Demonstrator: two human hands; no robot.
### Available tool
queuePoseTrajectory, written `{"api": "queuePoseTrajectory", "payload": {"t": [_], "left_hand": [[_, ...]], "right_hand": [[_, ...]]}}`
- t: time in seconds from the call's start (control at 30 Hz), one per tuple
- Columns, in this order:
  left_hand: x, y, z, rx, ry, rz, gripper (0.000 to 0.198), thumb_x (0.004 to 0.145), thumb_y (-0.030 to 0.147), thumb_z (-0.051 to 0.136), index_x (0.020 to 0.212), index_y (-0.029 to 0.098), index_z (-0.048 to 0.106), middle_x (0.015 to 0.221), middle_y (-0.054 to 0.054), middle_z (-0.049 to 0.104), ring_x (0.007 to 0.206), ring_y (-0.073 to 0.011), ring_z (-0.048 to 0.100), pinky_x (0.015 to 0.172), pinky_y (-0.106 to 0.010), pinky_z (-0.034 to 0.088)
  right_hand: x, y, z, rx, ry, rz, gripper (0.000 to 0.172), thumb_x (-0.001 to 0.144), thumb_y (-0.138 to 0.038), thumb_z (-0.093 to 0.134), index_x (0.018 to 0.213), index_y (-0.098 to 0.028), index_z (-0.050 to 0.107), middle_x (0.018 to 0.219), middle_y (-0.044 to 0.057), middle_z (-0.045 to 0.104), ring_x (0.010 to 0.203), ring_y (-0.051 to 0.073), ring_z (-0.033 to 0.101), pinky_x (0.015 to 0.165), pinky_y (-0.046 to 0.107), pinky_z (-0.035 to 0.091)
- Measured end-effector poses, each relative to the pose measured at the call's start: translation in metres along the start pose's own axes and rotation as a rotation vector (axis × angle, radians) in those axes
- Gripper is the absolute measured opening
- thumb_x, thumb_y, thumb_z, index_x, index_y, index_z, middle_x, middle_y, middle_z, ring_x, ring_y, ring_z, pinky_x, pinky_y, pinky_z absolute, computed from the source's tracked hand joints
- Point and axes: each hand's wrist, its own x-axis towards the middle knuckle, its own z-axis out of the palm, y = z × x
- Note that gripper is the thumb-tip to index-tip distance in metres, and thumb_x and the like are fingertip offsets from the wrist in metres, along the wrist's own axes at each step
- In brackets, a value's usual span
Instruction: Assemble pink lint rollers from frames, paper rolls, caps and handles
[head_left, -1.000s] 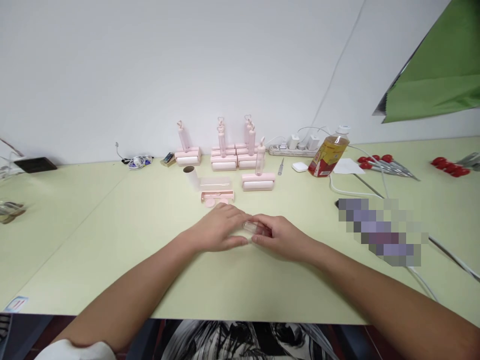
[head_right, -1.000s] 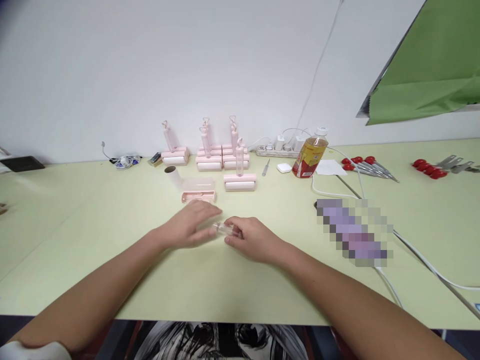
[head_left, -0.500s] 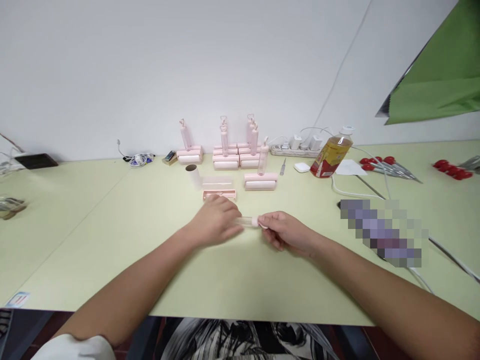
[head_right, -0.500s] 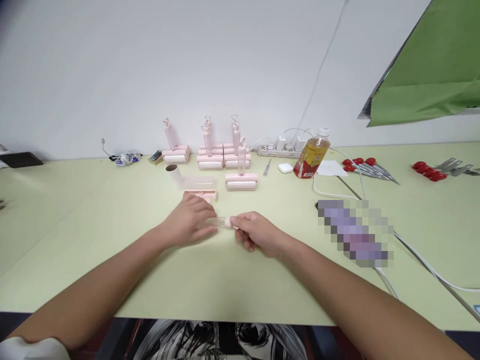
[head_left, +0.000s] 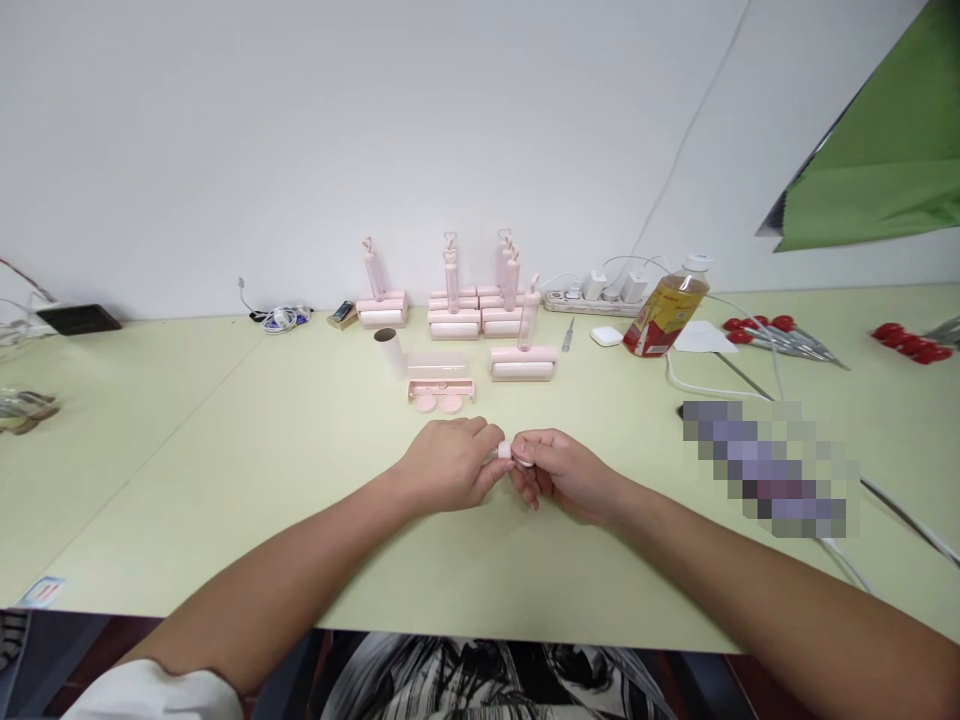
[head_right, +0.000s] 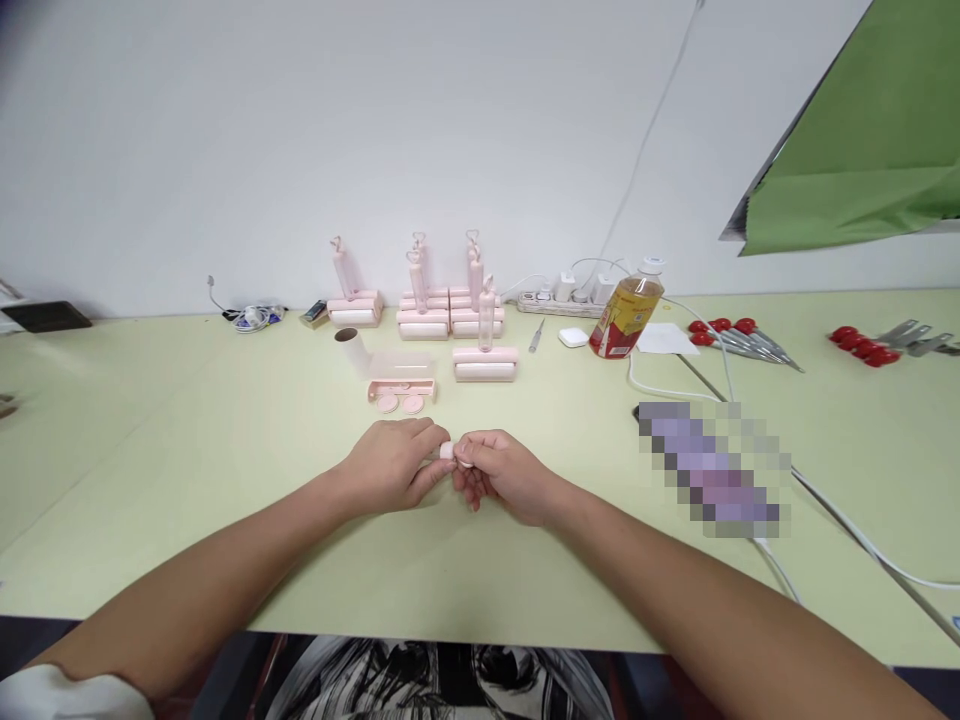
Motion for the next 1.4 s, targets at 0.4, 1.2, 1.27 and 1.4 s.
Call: {"api": "queuePoseTrajectory", "payload": {"t": [0.4, 1.2, 1.27, 1.4], "left_hand": [[0.001, -0.009, -0.004, -0.243, 0.129, -0.003, 0.04, 0.093, 0.053, 0.046, 0.116, 0.024, 0.06, 0.076, -0.001, 0.067, 0.068, -0.016, 0.061, 0.058, -0.025, 0.038], [-0.015, -0.036, -0.018, -0.555, 0.083, -0.069, 0.041, 0.082, 0.018, 0.053, 0.123, 0.023, 0.055, 0.108, -0.005, 0.062, 0.087, -0.0158, 0.059, 0.067, -0.025, 0.049], [-0.013, -0.036, -0.016, -0.647, 0.134, -0.131, 0.046, 0.082, 0.025, 0.061, 0.127, 0.023, 0.05, 0.104, -0.004, 0.065, 0.08, -0.0142, 0.06, 0.067, -0.025, 0.049], [-0.01, -0.037, -0.008, -0.722, 0.259, -0.199, 0.047, 0.077, 0.041, 0.071, 0.117, 0.021, 0.057, 0.091, -0.003, 0.067, 0.07, -0.0129, 0.057, 0.062, -0.025, 0.047]], "right_hand": [[-0.006, -0.01, -0.001, -0.058, 0.001, -0.043, 0.027, 0.08, -0.039, 0.065, 0.067, -0.017, 0.057, 0.065, 0.0, 0.063, 0.048, 0.01, 0.053, 0.048, 0.024, 0.046], [0.001, 0.0, -0.007, -0.455, 0.294, -0.104, 0.022, 0.079, -0.038, 0.066, 0.074, -0.019, 0.055, 0.055, -0.007, 0.046, 0.044, 0.007, 0.037, 0.042, 0.022, 0.025], [0.0, 0.0, -0.006, -0.456, 0.294, -0.104, 0.022, 0.079, -0.038, 0.066, 0.076, -0.018, 0.057, 0.056, -0.006, 0.047, 0.045, 0.007, 0.039, 0.042, 0.022, 0.026], [-0.003, -0.003, -0.004, -0.443, 0.28, -0.128, 0.024, 0.081, -0.04, 0.064, 0.079, -0.017, 0.058, 0.059, -0.005, 0.05, 0.048, 0.008, 0.044, 0.045, 0.022, 0.031]]}}
